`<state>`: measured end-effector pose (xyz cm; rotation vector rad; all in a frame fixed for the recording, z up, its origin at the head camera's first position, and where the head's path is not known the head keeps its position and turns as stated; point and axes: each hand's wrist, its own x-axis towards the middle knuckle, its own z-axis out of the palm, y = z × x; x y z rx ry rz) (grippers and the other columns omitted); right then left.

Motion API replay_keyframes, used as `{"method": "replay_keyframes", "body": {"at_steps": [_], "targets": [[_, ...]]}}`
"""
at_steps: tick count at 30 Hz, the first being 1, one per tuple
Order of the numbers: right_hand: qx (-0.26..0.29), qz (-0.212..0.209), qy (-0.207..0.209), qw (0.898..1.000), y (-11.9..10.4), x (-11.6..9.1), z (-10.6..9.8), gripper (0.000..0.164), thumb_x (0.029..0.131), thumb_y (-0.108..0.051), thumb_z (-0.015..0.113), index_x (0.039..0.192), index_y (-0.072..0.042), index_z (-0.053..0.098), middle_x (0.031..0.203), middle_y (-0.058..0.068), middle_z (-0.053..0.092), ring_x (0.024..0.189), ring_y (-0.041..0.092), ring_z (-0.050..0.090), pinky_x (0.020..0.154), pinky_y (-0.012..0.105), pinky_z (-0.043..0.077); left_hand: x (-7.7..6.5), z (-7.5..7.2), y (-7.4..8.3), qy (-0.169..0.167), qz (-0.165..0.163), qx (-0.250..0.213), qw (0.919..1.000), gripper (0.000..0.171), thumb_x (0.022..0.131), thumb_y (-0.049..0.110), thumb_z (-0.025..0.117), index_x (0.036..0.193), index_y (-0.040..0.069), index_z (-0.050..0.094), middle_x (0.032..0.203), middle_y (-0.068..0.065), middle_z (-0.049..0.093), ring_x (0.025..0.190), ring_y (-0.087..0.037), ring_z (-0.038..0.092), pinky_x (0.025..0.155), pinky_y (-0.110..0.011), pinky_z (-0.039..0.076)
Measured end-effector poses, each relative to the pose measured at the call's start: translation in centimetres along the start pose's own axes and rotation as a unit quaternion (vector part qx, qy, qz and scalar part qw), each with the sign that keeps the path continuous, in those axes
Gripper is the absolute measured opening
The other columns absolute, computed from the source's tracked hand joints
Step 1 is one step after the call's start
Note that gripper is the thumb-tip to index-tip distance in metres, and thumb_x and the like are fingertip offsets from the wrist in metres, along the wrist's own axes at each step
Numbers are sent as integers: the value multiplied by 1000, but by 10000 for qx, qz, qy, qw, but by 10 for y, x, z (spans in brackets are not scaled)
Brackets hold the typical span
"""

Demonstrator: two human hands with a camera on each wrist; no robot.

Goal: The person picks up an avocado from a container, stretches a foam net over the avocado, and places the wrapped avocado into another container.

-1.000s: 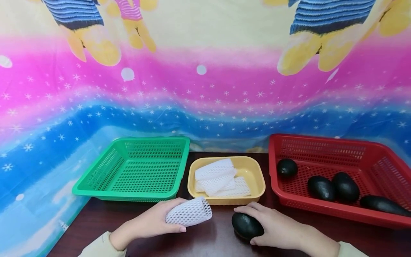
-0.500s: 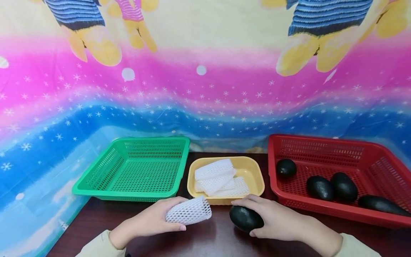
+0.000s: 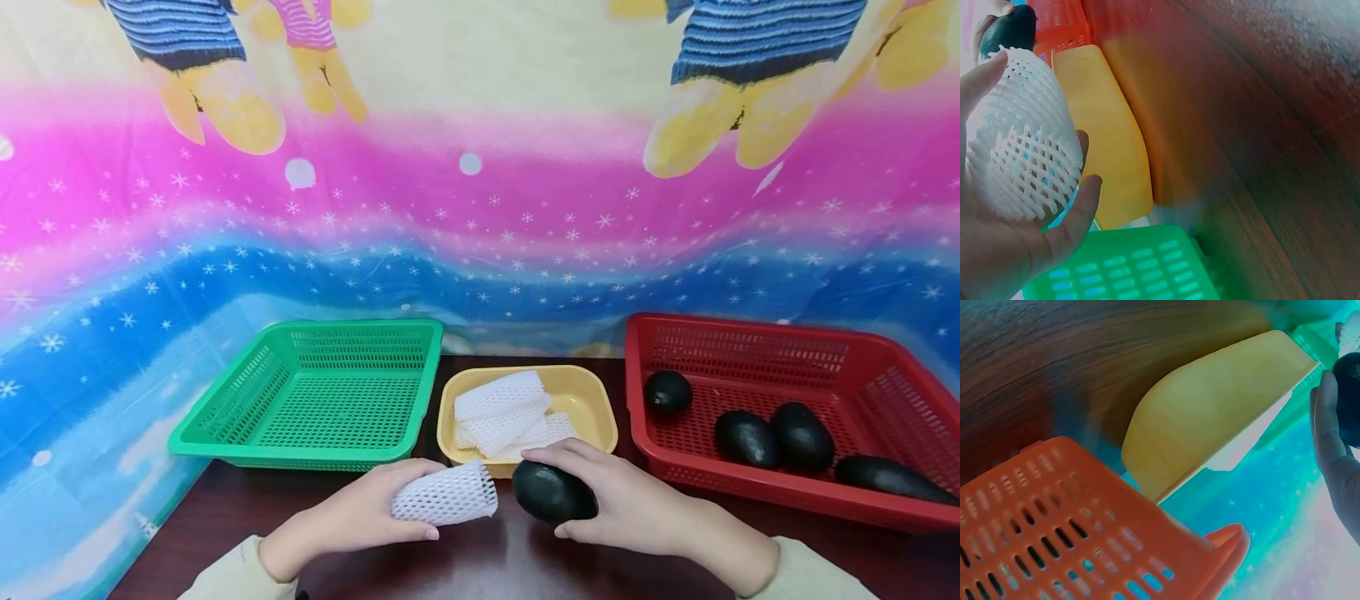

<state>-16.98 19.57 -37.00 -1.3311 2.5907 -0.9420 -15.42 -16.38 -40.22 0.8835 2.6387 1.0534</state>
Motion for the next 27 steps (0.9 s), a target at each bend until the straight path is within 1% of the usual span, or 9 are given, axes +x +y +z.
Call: {"method": "replay_keyframes", "body": {"at_steps": [3, 9, 12, 17, 22, 27], "targets": [[79, -90, 36, 9999, -1, 2, 3, 72, 88, -33, 83, 151, -26, 48, 137, -7, 54, 120, 12, 54, 86, 30, 56, 2, 2, 0, -9, 13, 19, 10000, 59, 85, 42, 83, 136, 23, 61, 119, 10, 62, 102, -5, 58, 86, -29, 52], [2, -421, 96, 9991, -2, 5, 8, 77, 84, -21, 87, 151, -23, 49, 138, -8, 55, 120, 12, 57, 88, 30, 55, 6, 4, 3, -144, -38, 51, 9999, 59, 85, 41, 83, 136, 21, 61, 114, 11, 60, 100, -4, 57, 84, -27, 51], [-15, -530, 120, 9985, -1, 7, 11, 79, 82, -19, 88, 151, -23, 49, 138, -8, 55, 120, 12, 57, 89, 31, 55, 7, 5, 4, -183, -42, 121, 9998, 59, 86, 42, 83, 136, 19, 61, 115, 10, 60, 100, -3, 56, 85, -26, 51], [-44, -629, 70, 9980, 0, 13, 15, 80, 83, -20, 88, 152, -23, 48, 139, -8, 55, 123, 12, 56, 93, 31, 53, 9, 8, 5, -74, 117, 177, 9997, 58, 86, 43, 81, 136, 21, 61, 118, 9, 60, 102, -4, 56, 87, -26, 50], [69, -499, -131, 9986, 1, 14, 14, 80, 84, -21, 86, 153, -26, 46, 140, -9, 54, 122, 11, 56, 93, 31, 53, 10, 11, 5, 11, 166, 207, 9996, 57, 87, 42, 81, 136, 21, 62, 118, 8, 59, 101, -4, 57, 87, -26, 50], [309, -156, -390, 9986, 1, 12, 14, 79, 87, -30, 84, 155, -29, 43, 142, -8, 55, 125, 13, 55, 95, 33, 53, 11, 13, 4, -79, 190, 221, 9995, 55, 87, 42, 81, 135, 22, 62, 118, 9, 59, 99, -3, 57, 85, -25, 50]]}}
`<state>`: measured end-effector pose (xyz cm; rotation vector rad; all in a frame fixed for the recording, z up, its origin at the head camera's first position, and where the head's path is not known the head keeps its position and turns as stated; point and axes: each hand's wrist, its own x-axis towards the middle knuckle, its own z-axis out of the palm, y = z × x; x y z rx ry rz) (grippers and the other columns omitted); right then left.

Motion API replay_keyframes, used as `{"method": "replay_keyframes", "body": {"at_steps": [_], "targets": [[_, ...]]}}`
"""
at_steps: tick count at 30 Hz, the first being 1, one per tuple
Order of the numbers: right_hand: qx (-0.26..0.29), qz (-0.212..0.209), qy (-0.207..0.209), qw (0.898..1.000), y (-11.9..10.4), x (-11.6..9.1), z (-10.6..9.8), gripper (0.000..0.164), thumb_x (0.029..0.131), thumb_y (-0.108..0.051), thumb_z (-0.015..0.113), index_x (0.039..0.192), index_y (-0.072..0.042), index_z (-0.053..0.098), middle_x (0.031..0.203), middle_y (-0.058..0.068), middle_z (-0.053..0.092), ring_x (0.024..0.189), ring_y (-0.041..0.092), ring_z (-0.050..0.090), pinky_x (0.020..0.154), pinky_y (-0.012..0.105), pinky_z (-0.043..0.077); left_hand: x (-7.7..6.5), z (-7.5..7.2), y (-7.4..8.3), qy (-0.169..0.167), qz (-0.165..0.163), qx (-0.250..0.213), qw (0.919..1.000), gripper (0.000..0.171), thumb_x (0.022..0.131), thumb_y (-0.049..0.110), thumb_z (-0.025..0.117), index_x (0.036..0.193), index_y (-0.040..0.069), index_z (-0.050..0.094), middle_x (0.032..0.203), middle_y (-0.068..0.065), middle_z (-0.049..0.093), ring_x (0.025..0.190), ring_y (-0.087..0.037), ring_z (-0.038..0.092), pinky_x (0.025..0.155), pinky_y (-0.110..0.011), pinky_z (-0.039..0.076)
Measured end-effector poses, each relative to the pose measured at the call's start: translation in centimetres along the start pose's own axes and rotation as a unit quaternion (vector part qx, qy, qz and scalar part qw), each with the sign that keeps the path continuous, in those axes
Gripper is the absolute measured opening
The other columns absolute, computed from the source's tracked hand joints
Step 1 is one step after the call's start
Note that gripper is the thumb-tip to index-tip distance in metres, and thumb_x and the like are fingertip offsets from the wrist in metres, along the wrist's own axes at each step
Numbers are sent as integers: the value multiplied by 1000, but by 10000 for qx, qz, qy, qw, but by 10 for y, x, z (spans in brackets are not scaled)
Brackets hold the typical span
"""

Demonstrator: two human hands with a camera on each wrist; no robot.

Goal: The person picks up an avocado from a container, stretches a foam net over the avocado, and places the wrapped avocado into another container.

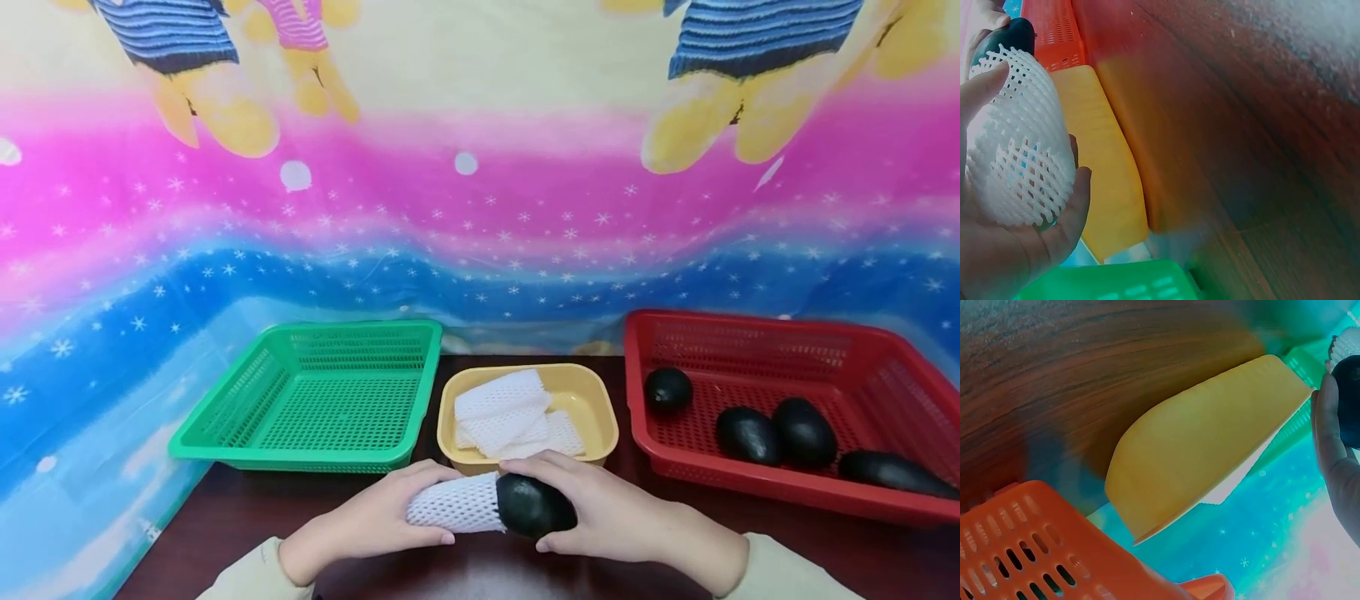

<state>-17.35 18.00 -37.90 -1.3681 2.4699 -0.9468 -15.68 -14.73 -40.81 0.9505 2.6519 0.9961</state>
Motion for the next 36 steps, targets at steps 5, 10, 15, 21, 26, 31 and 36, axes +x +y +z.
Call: {"method": "replay_keyframes", "body": {"at_steps": [5, 10, 15, 21, 26, 31, 36], "targets": [[236, 186, -198, 9994, -1, -1, 0, 80, 89, -37, 82, 156, -33, 39, 144, -7, 54, 125, 13, 55, 95, 33, 53, 2, 1, 0, -19, 37, 2, 10000, 53, 88, 42, 80, 134, 25, 62, 119, 10, 59, 99, -3, 57, 84, -24, 50], [346, 332, -203, 9986, -1, 0, 2, 84, 88, -40, 82, 157, -34, 35, 144, -5, 54, 125, 14, 55, 97, 34, 52, 3, 2, 1, 32, 64, 37, 10000, 51, 88, 41, 81, 133, 25, 63, 119, 9, 60, 99, -3, 57, 84, -24, 50], [623, 605, -178, 9961, -1, 2, 6, 82, 86, -40, 83, 152, -31, 37, 138, -7, 57, 122, 12, 57, 98, 32, 51, 3, 4, 2, 82, 76, 4, 9999, 50, 87, 39, 82, 131, 23, 64, 118, 9, 61, 98, -2, 57, 84, -23, 50], [814, 639, -52, 9946, -1, 4, 8, 69, 85, -38, 85, 138, -29, 41, 128, -6, 59, 111, 9, 60, 93, 28, 52, 6, 6, 3, 317, 264, -54, 9991, 49, 86, 32, 84, 130, 22, 65, 118, 8, 63, 100, -3, 58, 87, -23, 51], [709, 550, 42, 9960, -2, 5, 9, 69, 85, -37, 86, 137, -28, 42, 127, -5, 59, 108, 7, 61, 92, 28, 52, 8, 7, 3, 442, 365, -133, 9983, 49, 87, 30, 84, 131, 24, 64, 120, 9, 65, 102, -3, 60, 90, -25, 51], [768, 562, 2, 9955, -3, 7, 10, 68, 85, -37, 86, 136, -27, 42, 127, -4, 59, 107, 7, 61, 91, 28, 53, 9, 8, 5, 509, 401, -275, 9975, 47, 88, 29, 84, 130, 24, 65, 119, 11, 67, 103, -3, 60, 92, -26, 50], [834, 577, -46, 9948, -3, 8, 11, 67, 85, -36, 85, 136, -24, 43, 128, -2, 58, 105, 8, 61, 90, 28, 53, 10, 9, 10, 529, 410, -389, 9970, 44, 89, 31, 83, 129, 23, 66, 118, 10, 68, 102, -2, 61, 90, -26, 50]]}}
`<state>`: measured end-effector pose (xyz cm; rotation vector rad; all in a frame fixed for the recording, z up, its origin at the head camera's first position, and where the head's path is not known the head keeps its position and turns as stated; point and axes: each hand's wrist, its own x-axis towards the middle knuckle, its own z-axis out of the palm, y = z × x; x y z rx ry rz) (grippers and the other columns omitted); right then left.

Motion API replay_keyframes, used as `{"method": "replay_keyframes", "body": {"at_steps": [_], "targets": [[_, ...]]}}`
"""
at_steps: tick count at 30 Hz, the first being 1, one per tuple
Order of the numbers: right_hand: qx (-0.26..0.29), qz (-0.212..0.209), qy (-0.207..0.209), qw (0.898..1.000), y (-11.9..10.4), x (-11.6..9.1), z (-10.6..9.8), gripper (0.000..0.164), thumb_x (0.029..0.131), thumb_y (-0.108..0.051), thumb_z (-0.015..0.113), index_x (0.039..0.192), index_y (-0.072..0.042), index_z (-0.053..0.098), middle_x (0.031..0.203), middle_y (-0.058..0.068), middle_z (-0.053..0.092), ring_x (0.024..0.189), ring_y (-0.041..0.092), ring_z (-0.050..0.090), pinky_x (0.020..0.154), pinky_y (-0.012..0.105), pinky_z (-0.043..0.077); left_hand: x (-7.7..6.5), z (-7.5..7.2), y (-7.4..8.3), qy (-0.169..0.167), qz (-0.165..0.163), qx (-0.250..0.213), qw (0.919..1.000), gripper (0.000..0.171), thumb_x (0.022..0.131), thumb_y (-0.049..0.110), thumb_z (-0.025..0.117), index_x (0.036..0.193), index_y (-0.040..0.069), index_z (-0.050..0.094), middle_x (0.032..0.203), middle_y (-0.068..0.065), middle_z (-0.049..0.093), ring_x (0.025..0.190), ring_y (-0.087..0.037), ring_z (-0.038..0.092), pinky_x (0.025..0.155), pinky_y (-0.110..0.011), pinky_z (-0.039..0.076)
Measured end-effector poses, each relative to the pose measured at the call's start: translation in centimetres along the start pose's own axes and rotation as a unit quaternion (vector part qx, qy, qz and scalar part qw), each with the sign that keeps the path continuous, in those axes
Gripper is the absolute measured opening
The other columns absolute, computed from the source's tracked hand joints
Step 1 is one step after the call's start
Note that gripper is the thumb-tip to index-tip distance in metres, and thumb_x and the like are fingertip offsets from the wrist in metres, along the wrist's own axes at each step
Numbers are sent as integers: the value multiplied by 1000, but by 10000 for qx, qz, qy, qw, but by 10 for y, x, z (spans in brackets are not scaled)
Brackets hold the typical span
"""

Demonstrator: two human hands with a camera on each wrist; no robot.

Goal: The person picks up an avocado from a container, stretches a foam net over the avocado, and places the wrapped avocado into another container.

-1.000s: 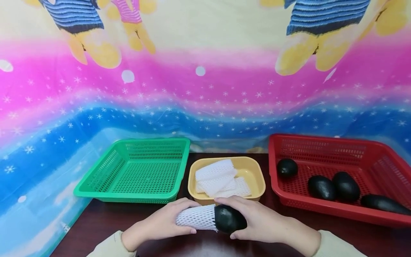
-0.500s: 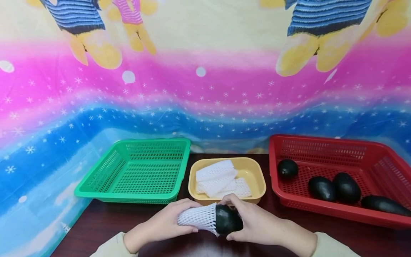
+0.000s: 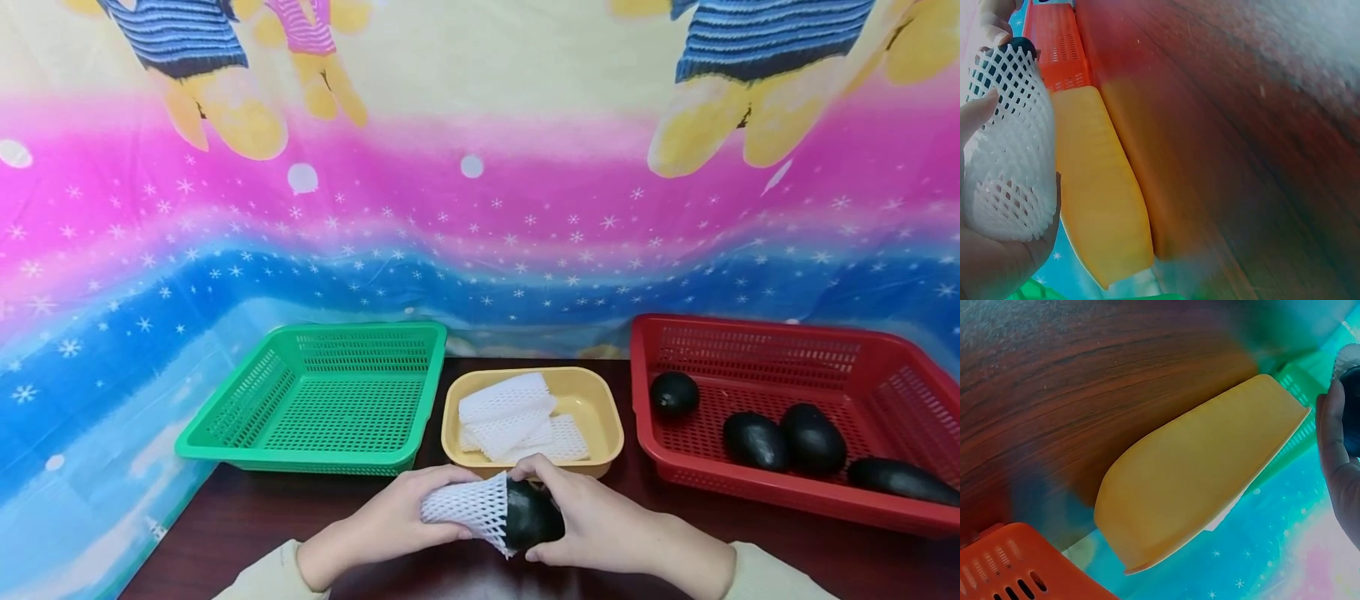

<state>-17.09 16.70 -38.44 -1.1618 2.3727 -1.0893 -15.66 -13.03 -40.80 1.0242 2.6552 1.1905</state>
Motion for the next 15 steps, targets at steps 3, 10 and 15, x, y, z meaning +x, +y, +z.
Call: {"method": "replay_keyframes", "body": {"at_steps": [3, 10, 15], "targets": [[-66, -77, 42, 9999, 0, 0, 1, 67, 85, -35, 85, 136, -24, 43, 127, -2, 58, 104, 7, 61, 90, 28, 54, 0, 2, 2, 18, 80, 4, 10000, 43, 89, 30, 83, 128, 21, 66, 116, 9, 68, 100, -2, 61, 89, -25, 50], [-153, -330, 99, 9993, 1, 1, 4, 67, 87, -39, 84, 137, -23, 43, 126, -3, 59, 103, 6, 60, 87, 28, 54, 1, 6, 3, -20, 94, 53, 9999, 44, 89, 31, 83, 128, 22, 65, 113, 9, 68, 98, -1, 60, 87, -23, 50], [-191, -705, 401, 9965, 3, 1, 8, 68, 88, -33, 84, 139, -21, 41, 132, 0, 54, 105, 8, 60, 84, 27, 55, 2, 7, 3, 80, 94, 43, 9999, 47, 88, 32, 84, 129, 21, 64, 114, 9, 68, 99, -2, 61, 88, -24, 51]]}}
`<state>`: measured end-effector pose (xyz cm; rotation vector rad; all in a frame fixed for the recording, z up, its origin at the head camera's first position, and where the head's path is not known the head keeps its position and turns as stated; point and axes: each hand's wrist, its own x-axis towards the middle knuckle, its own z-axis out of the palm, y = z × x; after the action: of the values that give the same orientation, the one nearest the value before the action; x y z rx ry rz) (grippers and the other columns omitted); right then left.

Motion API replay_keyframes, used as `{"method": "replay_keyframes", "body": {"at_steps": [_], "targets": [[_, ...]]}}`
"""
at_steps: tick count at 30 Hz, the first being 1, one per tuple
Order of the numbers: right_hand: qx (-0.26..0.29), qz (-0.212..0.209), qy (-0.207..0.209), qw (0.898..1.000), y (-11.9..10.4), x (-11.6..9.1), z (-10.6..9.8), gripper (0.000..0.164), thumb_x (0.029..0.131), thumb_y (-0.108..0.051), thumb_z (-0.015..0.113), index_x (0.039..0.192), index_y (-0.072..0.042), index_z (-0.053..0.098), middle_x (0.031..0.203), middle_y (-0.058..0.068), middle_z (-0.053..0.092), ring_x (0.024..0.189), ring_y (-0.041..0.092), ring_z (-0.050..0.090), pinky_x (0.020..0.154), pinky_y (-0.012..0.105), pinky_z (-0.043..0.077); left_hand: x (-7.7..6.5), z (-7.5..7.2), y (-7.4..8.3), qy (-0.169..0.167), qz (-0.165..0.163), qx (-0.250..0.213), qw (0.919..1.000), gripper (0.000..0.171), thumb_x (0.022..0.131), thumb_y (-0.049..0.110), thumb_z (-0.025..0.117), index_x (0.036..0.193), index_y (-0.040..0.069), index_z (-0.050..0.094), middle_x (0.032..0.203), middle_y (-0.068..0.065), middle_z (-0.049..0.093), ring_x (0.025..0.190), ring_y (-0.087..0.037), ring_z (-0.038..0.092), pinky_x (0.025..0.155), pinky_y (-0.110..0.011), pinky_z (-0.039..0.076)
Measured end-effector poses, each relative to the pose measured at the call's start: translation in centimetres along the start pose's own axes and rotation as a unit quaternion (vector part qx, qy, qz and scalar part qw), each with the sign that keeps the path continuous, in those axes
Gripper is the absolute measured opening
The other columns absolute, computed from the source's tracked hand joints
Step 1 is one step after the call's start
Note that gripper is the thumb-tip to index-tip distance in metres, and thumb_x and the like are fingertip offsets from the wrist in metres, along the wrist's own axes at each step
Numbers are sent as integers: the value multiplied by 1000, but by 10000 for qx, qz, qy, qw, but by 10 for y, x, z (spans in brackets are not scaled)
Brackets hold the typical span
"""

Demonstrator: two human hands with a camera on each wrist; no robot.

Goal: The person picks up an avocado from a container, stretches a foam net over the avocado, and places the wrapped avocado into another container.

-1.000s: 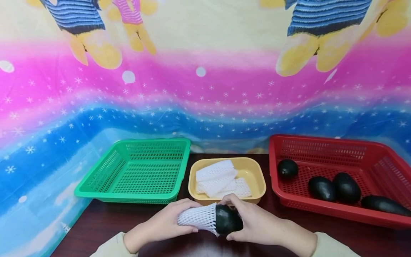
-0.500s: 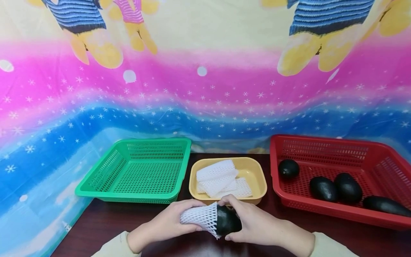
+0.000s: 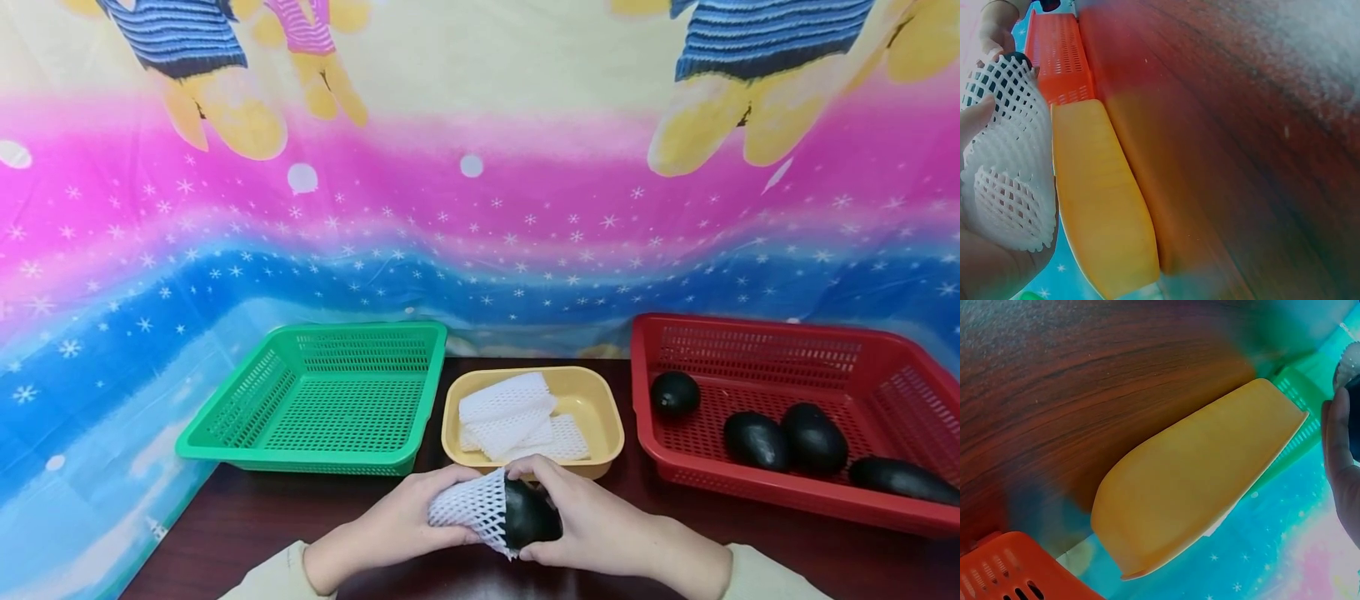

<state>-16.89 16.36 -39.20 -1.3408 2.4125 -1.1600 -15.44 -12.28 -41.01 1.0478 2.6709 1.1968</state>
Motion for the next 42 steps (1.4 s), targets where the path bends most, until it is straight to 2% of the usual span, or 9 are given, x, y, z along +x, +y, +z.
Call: {"method": "replay_keyframes", "body": {"at_steps": [4, 8, 12, 16, 20, 26, 32, 36, 42], "targets": [[-20, -351, 156, 9993, 0, -1, 1, 73, 84, -14, 86, 141, -21, 40, 137, -1, 48, 108, 11, 58, 84, 27, 55, 0, -1, 1, 1, -159, -45, 9999, 50, 87, 31, 85, 131, 21, 63, 117, 8, 68, 100, -3, 61, 89, -25, 51], [64, -367, 138, 9992, -2, -3, -1, 78, 82, -3, 85, 144, -23, 43, 137, -1, 46, 115, 12, 56, 83, 27, 57, 1, -2, 3, -21, -245, -106, 9996, 53, 85, 31, 86, 132, 21, 63, 117, 8, 68, 100, -3, 61, 89, -25, 51], [520, -128, 108, 9985, -3, -6, -5, 72, 87, -7, 83, 147, -21, 45, 137, 5, 51, 115, 14, 58, 80, 28, 59, 1, -1, 4, -41, -239, -203, 9995, 56, 83, 31, 87, 132, 20, 62, 115, 8, 68, 99, -3, 61, 88, -25, 51], [924, 61, 248, 9954, -2, -7, -8, 62, 89, -11, 81, 142, -17, 49, 134, 10, 57, 105, 12, 64, 76, 30, 60, 2, -2, 6, -21, -409, -304, 9987, 59, 83, 33, 88, 134, 20, 62, 115, 8, 67, 98, -3, 61, 86, -25, 51], [649, -204, 598, 9959, -2, -6, -8, 58, 87, -6, 82, 135, -15, 53, 129, 7, 60, 100, 11, 66, 74, 30, 60, 6, -4, 10, 17, -431, -242, 9988, 63, 82, 36, 88, 136, 19, 61, 115, 8, 67, 98, -3, 61, 87, -25, 51], [396, -652, 912, 9929, -2, -4, -6, 59, 85, -2, 83, 135, -16, 55, 127, 4, 58, 99, 12, 67, 72, 29, 60, 13, -9, 16, -42, -410, -123, 9991, 69, 79, 40, 90, 138, 21, 59, 118, 9, 66, 101, -3, 60, 88, -25, 51], [532, -647, 965, 9918, -3, -5, -6, 54, 85, -5, 84, 135, -12, 62, 122, 5, 63, 101, 11, 67, 70, 31, 61, 16, -7, 21, -212, -390, -97, 9990, 74, 77, 41, 91, 139, 23, 56, 124, 11, 63, 107, -2, 59, 92, -25, 50], [641, -691, 1059, 9899, -1, -5, -3, 49, 84, -8, 86, 129, -8, 66, 117, 7, 67, 98, 10, 69, 69, 32, 61, 19, -5, 23, -323, -301, -20, 9990, 77, 76, 42, 91, 141, 22, 54, 127, 12, 62, 110, -2, 58, 93, -24, 49], [479, -939, 1294, 9860, 4, -4, 2, 47, 79, 0, 87, 123, -6, 69, 114, 9, 67, 97, 9, 68, 70, 29, 60, 23, -2, 24, -382, -226, 59, 9990, 78, 77, 42, 91, 141, 21, 53, 126, 11, 61, 109, -1, 57, 93, -24, 49]]}}
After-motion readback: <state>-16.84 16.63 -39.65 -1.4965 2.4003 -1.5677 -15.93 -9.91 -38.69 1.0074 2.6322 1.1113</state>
